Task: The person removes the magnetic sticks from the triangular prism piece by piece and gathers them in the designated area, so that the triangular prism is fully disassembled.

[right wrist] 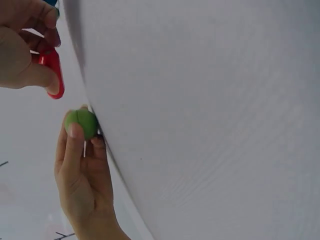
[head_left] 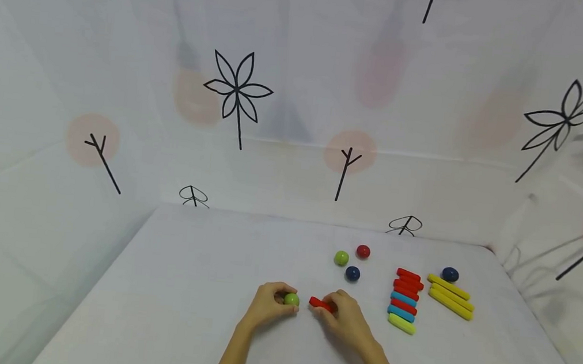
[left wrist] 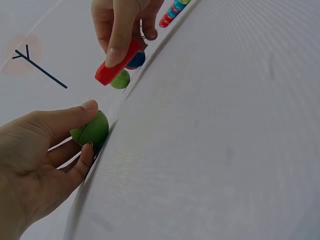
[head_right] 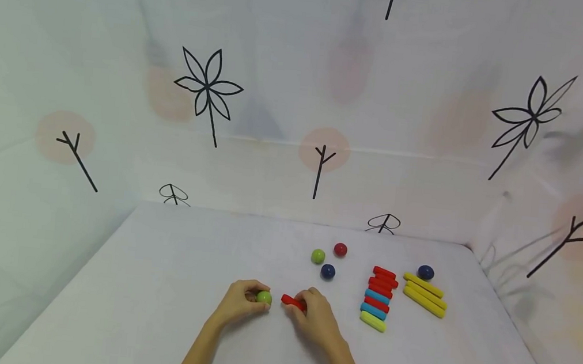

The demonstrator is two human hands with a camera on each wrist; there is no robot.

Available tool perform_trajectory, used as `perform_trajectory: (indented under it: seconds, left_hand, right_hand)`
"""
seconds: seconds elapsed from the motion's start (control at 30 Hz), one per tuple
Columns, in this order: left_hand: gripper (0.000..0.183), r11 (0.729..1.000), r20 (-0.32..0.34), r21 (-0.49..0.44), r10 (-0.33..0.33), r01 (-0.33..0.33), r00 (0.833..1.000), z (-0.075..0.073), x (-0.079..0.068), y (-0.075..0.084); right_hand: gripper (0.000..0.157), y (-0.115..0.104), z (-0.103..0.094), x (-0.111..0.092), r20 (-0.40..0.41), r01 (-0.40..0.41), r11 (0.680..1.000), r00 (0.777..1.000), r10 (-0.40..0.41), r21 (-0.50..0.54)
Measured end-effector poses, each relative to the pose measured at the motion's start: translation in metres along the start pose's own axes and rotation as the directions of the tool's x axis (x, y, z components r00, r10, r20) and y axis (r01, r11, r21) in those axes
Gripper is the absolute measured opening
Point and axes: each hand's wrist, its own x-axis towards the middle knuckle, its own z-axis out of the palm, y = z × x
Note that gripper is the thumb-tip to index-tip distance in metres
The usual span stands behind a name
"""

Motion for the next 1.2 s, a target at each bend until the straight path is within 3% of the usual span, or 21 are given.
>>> perform_trajectory:
  seconds: [0.43, 0.77, 1.0, 1.2]
  left_hand:
    - [0.032, 1.000, 0.026, -0.019, -0.017, 0.018, 1.000, -0.001, 0.000, 0.004]
    - [0.032, 1.000, 0.023, -0.008, -0.023, 0.023, 0.999, 0.000, 0.000, 0.001]
    - [0.033, 1.000, 0.024, -0.010, -0.021, 0.021, 0.999, 0.000, 0.000, 0.000]
    - [0.032, 1.000, 0.018, -0.014, -0.016, 0.016, 1.000, -0.001, -0.001, 0.000]
  right_hand:
    - [0.021, 0.032, -0.048, -0.017, -0.089, -0.078, 0.991, 0.992, 0.088, 0.109]
    - [0.024, 0.049, -0.076, -0.030, -0.233, -0.056, 0.998, 0.971, 0.056, 0.010]
    - [0.026, 0.061, -0.087, -0.039, -0.272, -0.073, 0.997, 0.960, 0.067, -0.012]
    - [0.027, 0.067, -0.093, -0.048, -0.248, -0.126, 0.992, 0.962, 0.114, -0.030]
